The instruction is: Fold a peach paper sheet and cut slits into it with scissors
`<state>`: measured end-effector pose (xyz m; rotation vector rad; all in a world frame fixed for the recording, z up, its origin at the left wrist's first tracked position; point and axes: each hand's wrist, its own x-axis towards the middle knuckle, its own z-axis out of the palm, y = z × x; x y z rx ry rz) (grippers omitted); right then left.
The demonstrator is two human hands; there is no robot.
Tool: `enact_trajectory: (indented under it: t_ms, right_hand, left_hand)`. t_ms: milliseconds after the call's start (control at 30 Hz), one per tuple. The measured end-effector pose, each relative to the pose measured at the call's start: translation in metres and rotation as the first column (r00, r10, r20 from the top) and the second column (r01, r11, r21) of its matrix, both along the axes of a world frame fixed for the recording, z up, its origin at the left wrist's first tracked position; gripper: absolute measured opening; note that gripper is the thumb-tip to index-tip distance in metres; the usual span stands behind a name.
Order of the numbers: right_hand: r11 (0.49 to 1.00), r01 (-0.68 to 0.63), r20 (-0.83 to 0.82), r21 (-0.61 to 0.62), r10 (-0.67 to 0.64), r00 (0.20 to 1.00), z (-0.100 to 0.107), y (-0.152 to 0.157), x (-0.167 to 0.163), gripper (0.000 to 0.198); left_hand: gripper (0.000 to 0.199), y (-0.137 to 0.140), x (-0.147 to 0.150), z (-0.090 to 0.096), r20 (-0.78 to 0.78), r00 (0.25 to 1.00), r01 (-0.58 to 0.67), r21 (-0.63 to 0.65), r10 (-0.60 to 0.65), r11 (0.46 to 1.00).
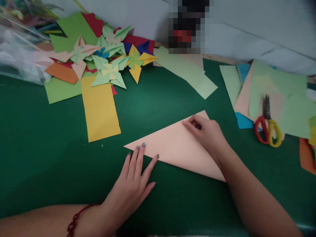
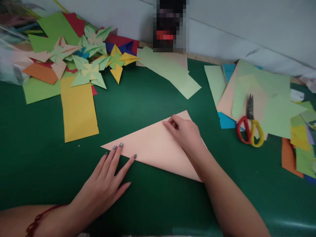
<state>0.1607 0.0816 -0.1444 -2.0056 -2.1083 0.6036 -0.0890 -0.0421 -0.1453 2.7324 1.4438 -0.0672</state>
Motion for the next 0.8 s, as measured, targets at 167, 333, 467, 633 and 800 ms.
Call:
enact_trajectory:
  t_ms: [167, 333, 467, 633, 800]
  right_hand:
    - [1.000, 0.001, -0.007, 0.009, -0.001, 1.000, 0.0006, -0.0003, -0.0004, 0.028]
    - [1.000, -0.002, -0.008, -0.001, 0.002, 1.000, 0.0018, -0.0005, -0.0007, 0.028]
    - [1.000, 0.003, 0.001, -0.006, -0.003, 1.000, 0.0017, 0.0001, -0.0009, 0.028]
    - [1.000, -0.001, -0.013, -0.009, 0.001, 1.000, 0.0022, 0.0000, -0.0010, 0.028]
    - [1.000, -0.012, -0.016, 0.006, 0.012, 1.000, 0.0026, -0.0006, -0.0007, 0.028]
  left_hand:
    - [0.072, 0.0012, 0.0010, 0.0010, 0.014, 1.000, 0.013, -0.003, -0.013, 1.000]
    - [0.074, 0.0005, 0.0017, 0.0007, 0.012, 1.000, 0.020, 0.022, -0.020, 1.000]
    - [0.066, 0.0010, 0.0021, -0.0012, 0.015, 0.997, 0.076, 0.014, -0.077, 0.997]
    - [0.055, 0.0032, 0.0031, -0.0046, 0.020, 0.988, 0.156, -0.025, -0.155, 0.987]
    - [0.057, 0.0026, 0.0041, -0.0045, 0.028, 0.989, 0.145, -0.042, -0.144, 0.989]
